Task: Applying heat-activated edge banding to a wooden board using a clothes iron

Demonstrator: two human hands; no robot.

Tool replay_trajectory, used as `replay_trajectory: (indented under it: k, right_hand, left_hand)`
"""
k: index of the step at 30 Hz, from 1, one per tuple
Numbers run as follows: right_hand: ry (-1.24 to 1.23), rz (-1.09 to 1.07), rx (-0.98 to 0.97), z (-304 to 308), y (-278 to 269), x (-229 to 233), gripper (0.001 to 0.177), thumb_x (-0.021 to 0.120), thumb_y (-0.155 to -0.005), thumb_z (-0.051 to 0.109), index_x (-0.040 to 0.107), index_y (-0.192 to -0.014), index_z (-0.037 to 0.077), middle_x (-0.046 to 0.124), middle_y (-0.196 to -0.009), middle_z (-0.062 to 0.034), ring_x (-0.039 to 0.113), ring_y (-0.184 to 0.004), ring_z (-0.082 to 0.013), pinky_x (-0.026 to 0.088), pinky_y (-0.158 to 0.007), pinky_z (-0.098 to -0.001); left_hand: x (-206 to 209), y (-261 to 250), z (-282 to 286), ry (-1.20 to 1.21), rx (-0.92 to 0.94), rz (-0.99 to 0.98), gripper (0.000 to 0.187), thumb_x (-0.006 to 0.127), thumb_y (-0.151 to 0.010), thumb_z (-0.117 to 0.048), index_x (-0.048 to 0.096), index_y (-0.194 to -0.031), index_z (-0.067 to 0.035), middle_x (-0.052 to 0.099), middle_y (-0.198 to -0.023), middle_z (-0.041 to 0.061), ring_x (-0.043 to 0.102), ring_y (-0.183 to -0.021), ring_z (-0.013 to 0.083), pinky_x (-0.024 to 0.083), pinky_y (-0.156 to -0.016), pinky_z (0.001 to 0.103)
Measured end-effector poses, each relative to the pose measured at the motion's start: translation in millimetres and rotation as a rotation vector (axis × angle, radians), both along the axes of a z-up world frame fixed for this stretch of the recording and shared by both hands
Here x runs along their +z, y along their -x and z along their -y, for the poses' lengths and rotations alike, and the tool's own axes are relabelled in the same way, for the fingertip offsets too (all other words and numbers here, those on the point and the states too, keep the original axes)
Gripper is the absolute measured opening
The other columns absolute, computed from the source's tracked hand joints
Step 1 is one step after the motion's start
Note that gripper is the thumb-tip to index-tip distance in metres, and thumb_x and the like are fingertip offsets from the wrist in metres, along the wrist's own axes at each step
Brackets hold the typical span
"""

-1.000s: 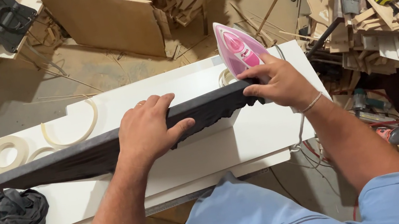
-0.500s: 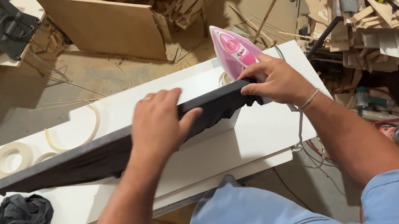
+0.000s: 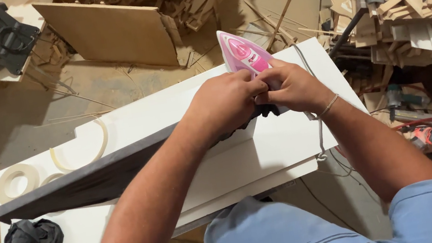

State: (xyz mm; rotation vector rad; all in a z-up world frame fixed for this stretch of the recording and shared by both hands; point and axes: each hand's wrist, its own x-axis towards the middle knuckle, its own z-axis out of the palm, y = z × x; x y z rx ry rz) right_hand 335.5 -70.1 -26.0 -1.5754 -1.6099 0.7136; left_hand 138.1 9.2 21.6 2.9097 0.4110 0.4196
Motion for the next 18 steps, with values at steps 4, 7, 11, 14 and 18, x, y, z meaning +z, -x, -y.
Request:
replay_trajectory:
  k: [4, 7, 11, 14, 18]
  right_hand:
    - [0.011, -0.036, 0.004, -0.4, -0.1, -0.2, 0.027, 0.09, -0.074, 0.019, 0.08, -0.099, 0.018, 0.053, -0.089, -0.0056, 0.059, -0.083, -0.0205, 0.049, -0.077, -0.033]
    - [-0.001, -0.031, 0.023, -4.4, -6.2, -12.1, 0.026, 0.088, -0.074, 0.017, 0.08, -0.099, 0.018, 0.052, -0.087, -0.0058, 0.059, -0.082, -0.0209, 0.049, -0.075, -0.0324]
    - [-0.01, -0.054, 0.031, -5.4, -8.0, -12.0, 0.023, 0.091, -0.075, 0.019, 0.079, -0.095, 0.018, 0.054, -0.088, -0.0031, 0.06, -0.084, -0.0176, 0.049, -0.075, -0.0313]
    - [-0.009, -0.068, 0.033, -4.0, -8.9, -11.1, 0.023, 0.091, -0.075, 0.019, 0.079, -0.094, 0.018, 0.054, -0.088, -0.0028, 0.059, -0.082, -0.0167, 0.048, -0.074, -0.0305]
    - [-0.024, -0.06, 0.032, -3.0, -9.3, -8.1, 0.024, 0.091, -0.074, 0.018, 0.079, -0.095, 0.018, 0.054, -0.085, -0.0029, 0.06, -0.078, -0.0166, 0.048, -0.07, -0.0292]
  left_hand:
    - [5.4, -11.4, -6.4, 0.057, 0.012, -0.093, 0.016, 0.06, -0.088, -0.02, 0.06, -0.104, -0.024, 0.062, -0.091, 0.008, 0.069, -0.079, 0.0409, 0.057, -0.064, 0.054]
    - [10.3, -20.8, -7.8, 0.073, 0.021, -0.261, 0.018, 0.059, -0.089, -0.024, 0.063, -0.107, -0.023, 0.067, -0.098, 0.008, 0.072, -0.087, 0.0389, 0.058, -0.072, 0.053]
    - [5.9, -31.0, -10.3, 0.04, 0.038, -0.33, 0.018, 0.062, -0.091, -0.033, 0.068, -0.103, -0.02, 0.07, -0.093, 0.006, 0.073, -0.085, 0.0357, 0.059, -0.07, 0.052]
    - [11.8, -29.0, -7.6, 0.041, 0.029, -0.332, 0.02, 0.063, -0.092, -0.034, 0.069, -0.102, -0.019, 0.07, -0.092, 0.007, 0.073, -0.085, 0.036, 0.059, -0.07, 0.052]
    - [26.1, -20.9, -2.0, 0.083, -0.02, -0.295, 0.017, 0.064, -0.092, -0.02, 0.068, -0.107, -0.016, 0.069, -0.097, 0.011, 0.072, -0.089, 0.0406, 0.059, -0.075, 0.055]
